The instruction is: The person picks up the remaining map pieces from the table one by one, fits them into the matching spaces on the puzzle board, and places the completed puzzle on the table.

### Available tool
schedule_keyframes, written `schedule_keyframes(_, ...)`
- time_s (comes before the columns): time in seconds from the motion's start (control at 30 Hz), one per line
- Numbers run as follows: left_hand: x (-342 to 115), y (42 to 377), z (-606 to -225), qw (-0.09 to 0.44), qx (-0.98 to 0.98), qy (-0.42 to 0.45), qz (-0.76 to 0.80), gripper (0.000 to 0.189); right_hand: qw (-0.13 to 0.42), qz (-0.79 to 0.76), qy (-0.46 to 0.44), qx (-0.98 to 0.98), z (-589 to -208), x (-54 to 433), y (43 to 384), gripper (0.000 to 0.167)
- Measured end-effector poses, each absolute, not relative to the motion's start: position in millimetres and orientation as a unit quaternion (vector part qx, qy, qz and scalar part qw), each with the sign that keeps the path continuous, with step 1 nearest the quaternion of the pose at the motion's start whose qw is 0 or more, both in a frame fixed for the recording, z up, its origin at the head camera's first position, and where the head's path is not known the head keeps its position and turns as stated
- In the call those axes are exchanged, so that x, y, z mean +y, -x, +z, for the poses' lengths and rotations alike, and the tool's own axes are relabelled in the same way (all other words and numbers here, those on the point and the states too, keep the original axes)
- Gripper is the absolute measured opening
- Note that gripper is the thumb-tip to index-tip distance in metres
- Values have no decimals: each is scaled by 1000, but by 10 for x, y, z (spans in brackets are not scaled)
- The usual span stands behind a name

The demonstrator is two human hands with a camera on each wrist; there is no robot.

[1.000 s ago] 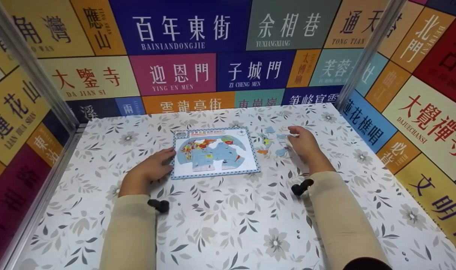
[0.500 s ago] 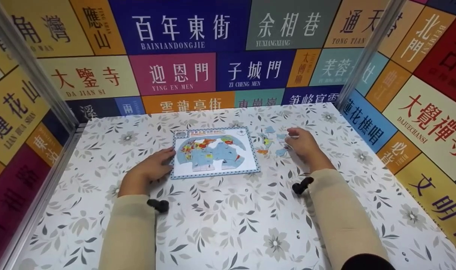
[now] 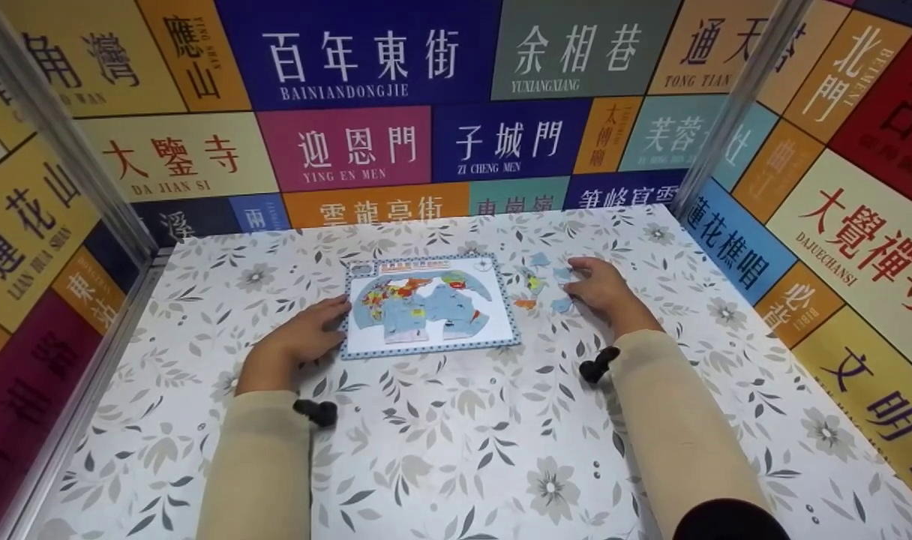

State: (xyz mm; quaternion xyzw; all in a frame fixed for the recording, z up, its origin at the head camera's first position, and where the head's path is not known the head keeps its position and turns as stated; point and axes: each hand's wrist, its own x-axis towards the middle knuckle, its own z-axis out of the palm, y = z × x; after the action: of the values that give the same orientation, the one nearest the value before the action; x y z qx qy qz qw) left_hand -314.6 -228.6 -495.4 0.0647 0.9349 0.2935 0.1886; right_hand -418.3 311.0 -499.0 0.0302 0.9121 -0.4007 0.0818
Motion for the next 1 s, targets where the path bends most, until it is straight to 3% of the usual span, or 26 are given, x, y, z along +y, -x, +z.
schedule_keyframes(1.0,-2283,3168,-4971,189,935,-74,292,66,119,-294,12,948,-4971,3061,4217,55)
